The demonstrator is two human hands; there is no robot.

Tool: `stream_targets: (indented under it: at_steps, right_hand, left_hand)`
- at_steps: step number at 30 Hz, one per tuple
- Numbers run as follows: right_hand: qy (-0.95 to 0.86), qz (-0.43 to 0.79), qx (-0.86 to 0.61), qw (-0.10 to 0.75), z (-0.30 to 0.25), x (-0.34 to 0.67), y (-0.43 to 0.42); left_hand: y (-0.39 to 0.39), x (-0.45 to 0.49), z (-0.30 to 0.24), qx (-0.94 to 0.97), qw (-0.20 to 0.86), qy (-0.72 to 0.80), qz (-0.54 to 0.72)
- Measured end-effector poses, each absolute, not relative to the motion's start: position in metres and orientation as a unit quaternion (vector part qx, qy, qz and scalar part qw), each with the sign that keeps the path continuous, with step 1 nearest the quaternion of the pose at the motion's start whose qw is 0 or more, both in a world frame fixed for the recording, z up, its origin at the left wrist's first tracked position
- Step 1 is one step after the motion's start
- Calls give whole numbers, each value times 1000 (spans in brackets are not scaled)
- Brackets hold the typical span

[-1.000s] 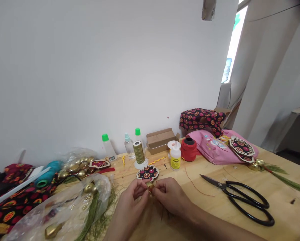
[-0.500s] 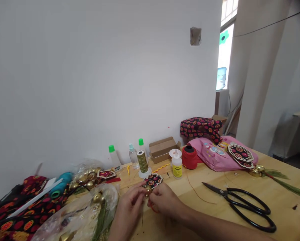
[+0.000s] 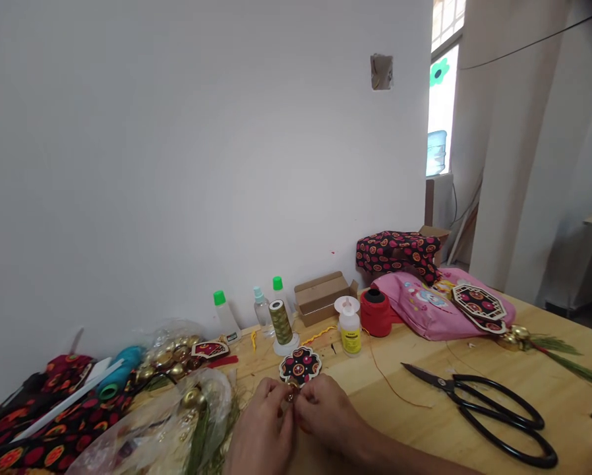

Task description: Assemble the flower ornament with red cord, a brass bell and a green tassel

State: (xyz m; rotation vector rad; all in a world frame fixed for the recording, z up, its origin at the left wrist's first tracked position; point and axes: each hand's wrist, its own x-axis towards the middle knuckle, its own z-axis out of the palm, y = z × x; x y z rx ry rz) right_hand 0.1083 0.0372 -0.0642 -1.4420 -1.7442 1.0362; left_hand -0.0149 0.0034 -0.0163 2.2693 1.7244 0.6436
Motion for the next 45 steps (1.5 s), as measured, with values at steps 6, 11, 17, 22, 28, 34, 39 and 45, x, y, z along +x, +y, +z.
stream_targets:
  at_steps: [6,11,17,22,28,34,39,45]
  right_hand:
    - [-683,358,-549,322,-66,108,37]
    - [-680,354,-553,325,-57,112,37]
    - [-682,340,-549,343,-46,120,37]
    - [-690,351,-531,345,-49,119,37]
    - [-701,366,-511,336,-50,117,35]
    - [-702,349,-529,325,-47,118,35]
    - [-696,314,-556,329,-40,122,33]
    - [-751,247,-553,262,-30,127,25]
  left_hand:
    - [2,-14,-8,779,62,601,168]
    - [1,-14,-5,781,109,576,217]
    - [2,-14,-7,716,262,588,272]
    - [9,-18,-16,641,310,619,330]
    - [19,-25,-34,548,376,600,445]
    - [25,-27,-42,523,425,538,506]
    - [27,-33,-51,550,443,538,461]
    - [25,-39,-43,627,361,571,387]
